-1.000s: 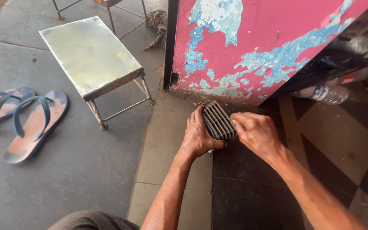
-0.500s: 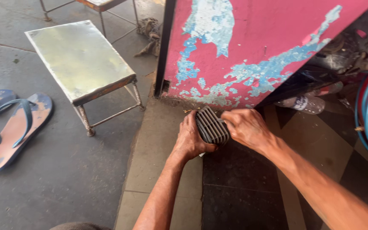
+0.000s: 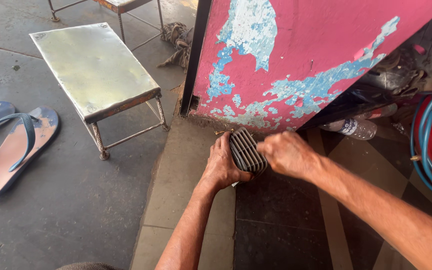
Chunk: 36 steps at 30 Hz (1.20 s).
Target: The person cleans a motorcycle engine cylinder block by hand and using a small metal scraper to remove carbon deposits and debris from the surfaces and cooling fins.
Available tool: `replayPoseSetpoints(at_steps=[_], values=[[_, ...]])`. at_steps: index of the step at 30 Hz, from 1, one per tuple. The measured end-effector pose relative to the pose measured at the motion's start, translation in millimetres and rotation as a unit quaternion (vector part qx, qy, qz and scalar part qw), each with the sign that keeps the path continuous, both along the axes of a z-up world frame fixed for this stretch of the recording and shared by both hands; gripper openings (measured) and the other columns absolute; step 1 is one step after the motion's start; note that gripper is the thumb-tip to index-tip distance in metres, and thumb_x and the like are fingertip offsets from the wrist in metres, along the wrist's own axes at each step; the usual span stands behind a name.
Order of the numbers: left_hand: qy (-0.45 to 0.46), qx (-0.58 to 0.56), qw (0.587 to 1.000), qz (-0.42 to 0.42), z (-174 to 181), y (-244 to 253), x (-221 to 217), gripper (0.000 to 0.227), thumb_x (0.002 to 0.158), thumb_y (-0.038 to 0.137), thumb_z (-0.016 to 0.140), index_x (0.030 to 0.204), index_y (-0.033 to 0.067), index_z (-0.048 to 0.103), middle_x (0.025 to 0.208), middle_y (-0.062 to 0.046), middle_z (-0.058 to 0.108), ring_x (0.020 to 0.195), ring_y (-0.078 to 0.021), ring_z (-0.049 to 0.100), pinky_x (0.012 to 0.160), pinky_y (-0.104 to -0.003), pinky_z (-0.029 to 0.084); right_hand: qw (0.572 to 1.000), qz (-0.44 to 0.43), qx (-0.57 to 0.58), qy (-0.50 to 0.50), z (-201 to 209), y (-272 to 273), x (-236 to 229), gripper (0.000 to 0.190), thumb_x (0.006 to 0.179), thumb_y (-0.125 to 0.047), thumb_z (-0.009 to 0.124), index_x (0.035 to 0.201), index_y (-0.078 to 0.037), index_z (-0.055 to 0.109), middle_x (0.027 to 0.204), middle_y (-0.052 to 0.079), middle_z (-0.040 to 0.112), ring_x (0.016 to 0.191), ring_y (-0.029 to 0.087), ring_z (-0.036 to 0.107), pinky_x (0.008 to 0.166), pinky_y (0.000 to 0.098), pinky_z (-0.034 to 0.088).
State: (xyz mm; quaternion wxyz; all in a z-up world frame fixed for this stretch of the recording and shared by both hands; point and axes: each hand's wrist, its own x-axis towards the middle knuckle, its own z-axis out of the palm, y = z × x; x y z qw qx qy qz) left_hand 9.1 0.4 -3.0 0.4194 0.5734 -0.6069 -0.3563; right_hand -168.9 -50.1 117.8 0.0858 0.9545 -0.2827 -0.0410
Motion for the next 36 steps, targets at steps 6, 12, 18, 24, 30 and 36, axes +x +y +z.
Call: replayPoseSetpoints(at_steps=[6,12,18,24,30,36], values=[[0.008,0.013,1.000,-0.001,1.1,1.9,1.7,0.139,0.040,0.031,0.098,0.154,0.0031,0.024,0.153,-0.019,0.040,0.143,-0.0392,0.038,0.118,-0.046,0.037,1.000,0.002,0.016,0.003,-2.7,-8.2,0.5,0.015,0.080,0.003,0.059,0.087,-0.002,0.071,0.065,0.016,0.067,0.058,0.032,0.071,0.054,0.0438,0.059],[-0.011,0.017,1.000,-0.010,7.2,3.2,-1.2,0.140,0.040,0.030,0.099,0.155,0.0052,0.024,0.154,-0.018,0.041,0.143,-0.0394,0.037,0.117,-0.049,0.037,0.998,-0.017,0.045,0.028,0.5,-7.3,-7.2,0.009,0.082,-0.003,0.063,0.080,-0.005,0.071,0.067,0.017,0.068,0.062,0.033,0.071,0.058,0.0453,0.059],[-0.016,0.025,0.999,-0.012,7.2,0.9,-5.6,0.140,0.040,0.030,0.098,0.156,0.0064,0.024,0.155,-0.018,0.040,0.145,-0.0398,0.036,0.116,-0.050,0.038,0.999,-0.023,0.023,-0.019,0.8,-3.8,-8.1,0.014,0.081,-0.001,0.063,0.090,-0.004,0.073,0.070,0.017,0.071,0.063,0.033,0.072,0.057,0.0456,0.059],[-0.010,0.016,1.000,-0.017,0.2,-3.0,-4.4,0.140,0.041,0.032,0.098,0.156,0.0050,0.023,0.154,-0.019,0.041,0.145,-0.0391,0.036,0.118,-0.049,0.036,0.997,-0.023,0.072,-0.014,0.7,1.1,-13.4,0.009,0.080,-0.004,0.068,0.086,-0.005,0.075,0.073,0.016,0.074,0.065,0.032,0.074,0.062,0.0453,0.060],[-0.004,0.002,1.000,-0.007,1.9,-6.0,-5.6,0.141,0.041,0.032,0.099,0.155,0.0014,0.022,0.155,-0.022,0.038,0.144,-0.0406,0.035,0.118,-0.047,0.037,0.999,-0.018,0.022,-0.043,1.8,-13.8,-10.4,0.013,0.082,0.000,0.066,0.090,-0.005,0.076,0.072,0.017,0.073,0.064,0.033,0.073,0.058,0.0459,0.060],[-0.010,0.017,1.000,-0.015,5.7,-0.6,-4.4,0.138,0.040,0.029,0.098,0.155,0.0069,0.025,0.155,-0.017,0.041,0.144,-0.0389,0.037,0.117,-0.049,0.037,0.994,-0.059,0.076,0.044,-3.2,-9.2,-14.4,0.010,0.080,-0.001,0.066,0.082,-0.006,0.075,0.067,0.016,0.071,0.059,0.032,0.072,0.057,0.0459,0.060]])
